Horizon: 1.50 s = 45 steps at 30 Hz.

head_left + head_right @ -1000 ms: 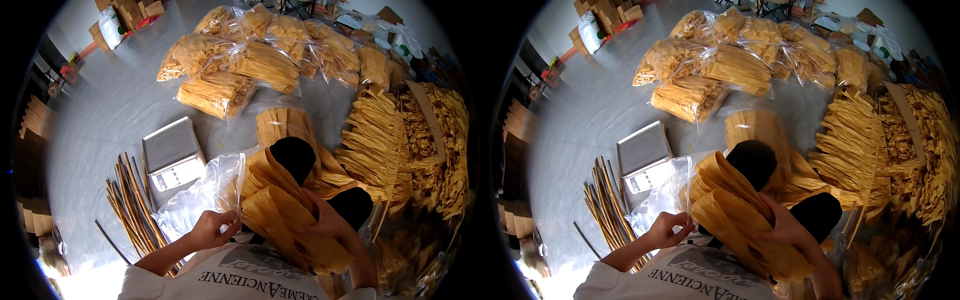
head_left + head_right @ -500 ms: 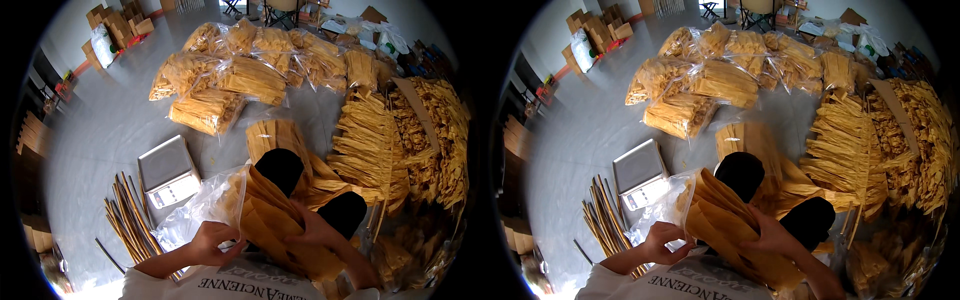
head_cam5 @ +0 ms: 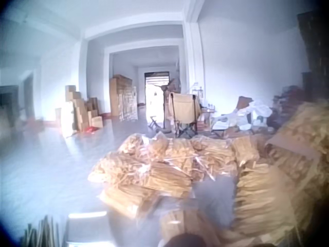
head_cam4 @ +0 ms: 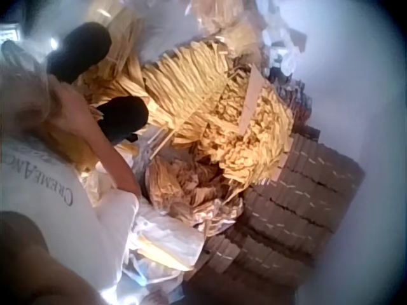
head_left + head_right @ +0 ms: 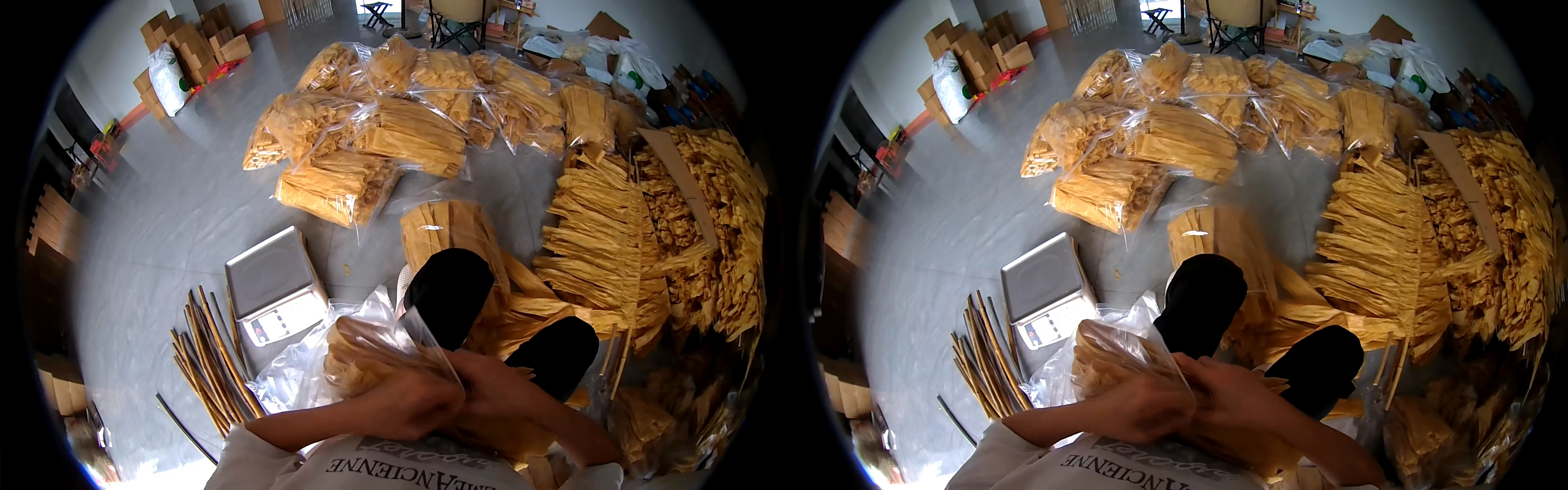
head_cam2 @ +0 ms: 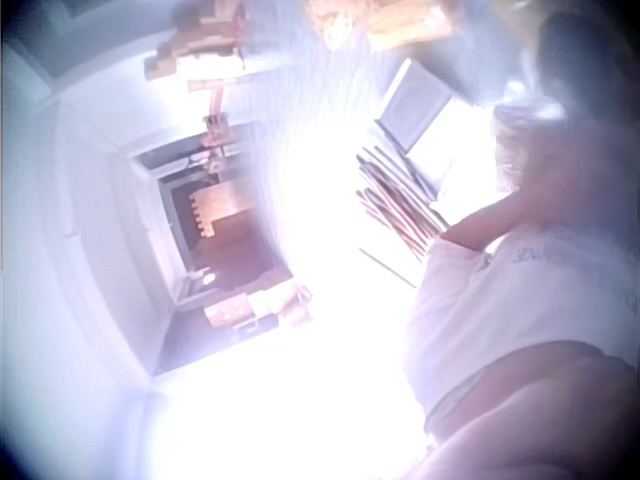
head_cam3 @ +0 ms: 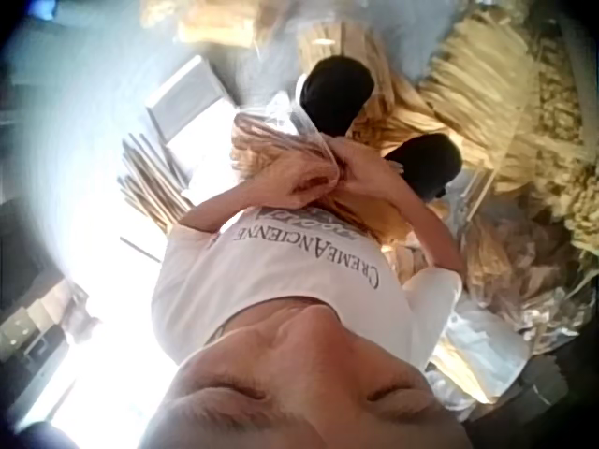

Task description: The person packs dried tofu skins into plastic bags and uses a scale to weigh them, occasionally using a wooden pole to organize the skins.

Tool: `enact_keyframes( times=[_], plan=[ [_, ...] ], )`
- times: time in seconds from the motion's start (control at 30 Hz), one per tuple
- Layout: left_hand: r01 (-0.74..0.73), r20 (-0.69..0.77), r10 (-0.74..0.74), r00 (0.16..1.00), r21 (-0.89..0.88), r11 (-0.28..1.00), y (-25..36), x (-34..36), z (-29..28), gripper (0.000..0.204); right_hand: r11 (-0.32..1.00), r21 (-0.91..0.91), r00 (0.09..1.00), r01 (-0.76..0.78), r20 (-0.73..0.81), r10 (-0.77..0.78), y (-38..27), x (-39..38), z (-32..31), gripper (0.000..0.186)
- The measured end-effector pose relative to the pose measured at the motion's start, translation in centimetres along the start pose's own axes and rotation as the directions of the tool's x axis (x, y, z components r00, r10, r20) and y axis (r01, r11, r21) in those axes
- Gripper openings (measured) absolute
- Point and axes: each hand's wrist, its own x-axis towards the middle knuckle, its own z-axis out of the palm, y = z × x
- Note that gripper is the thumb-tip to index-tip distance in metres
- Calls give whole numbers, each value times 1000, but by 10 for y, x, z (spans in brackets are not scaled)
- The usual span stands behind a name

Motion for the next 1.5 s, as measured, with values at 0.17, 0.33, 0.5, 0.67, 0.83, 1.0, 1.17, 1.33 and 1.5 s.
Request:
enact_keyframes(
  times=[0.17, 0.33, 0.5, 0.67, 0.83, 1.0, 1.17, 1.33, 1.5],
  plan=[
    [-141, 251, 177, 952, -154, 978, 2, 11, 14, 8, 966, 205, 985, -159, -30, 169, 9, 9, 1, 85],
    [-143, 307, 122, 944, 49, 988, 9, 28, -3, 19, 945, 326, 964, -25, -244, 109, 22, 17, -12, 94],
    [-240, 278, 166, 946, 256, 936, -1, 22, 14, 27, 948, 319, 953, -15, -282, 110, 41, 28, -17, 106],
    [-196, 290, 185, 939, 10, 981, -17, 1, 8, 28, 852, 521, 937, 44, -319, 146, 29, 18, -4, 96],
    [-55, 456, 158, 876, -231, 971, -11, 1, 14, 15, 918, 287, 880, 274, -459, -120, 16, 25, -5, 64],
    [64, 555, 88, 827, -249, 966, -16, 0, 18, 10, 912, 341, 913, 229, -400, -80, 31, 18, 13, 33],
    [118, 556, 57, 829, -275, 954, -14, 2, 18, 10, 899, 350, 878, 265, -472, -75, 27, 19, 21, 34],
    [109, 562, 89, 822, -309, 945, -13, 5, 18, 9, 958, 115, 859, 264, -480, -179, 32, 26, 20, 33],
    [84, 545, 103, 832, -307, 948, -13, 3, 17, 10, 959, 199, 809, 203, -585, -50, 32, 31, 20, 21]
  ],
)
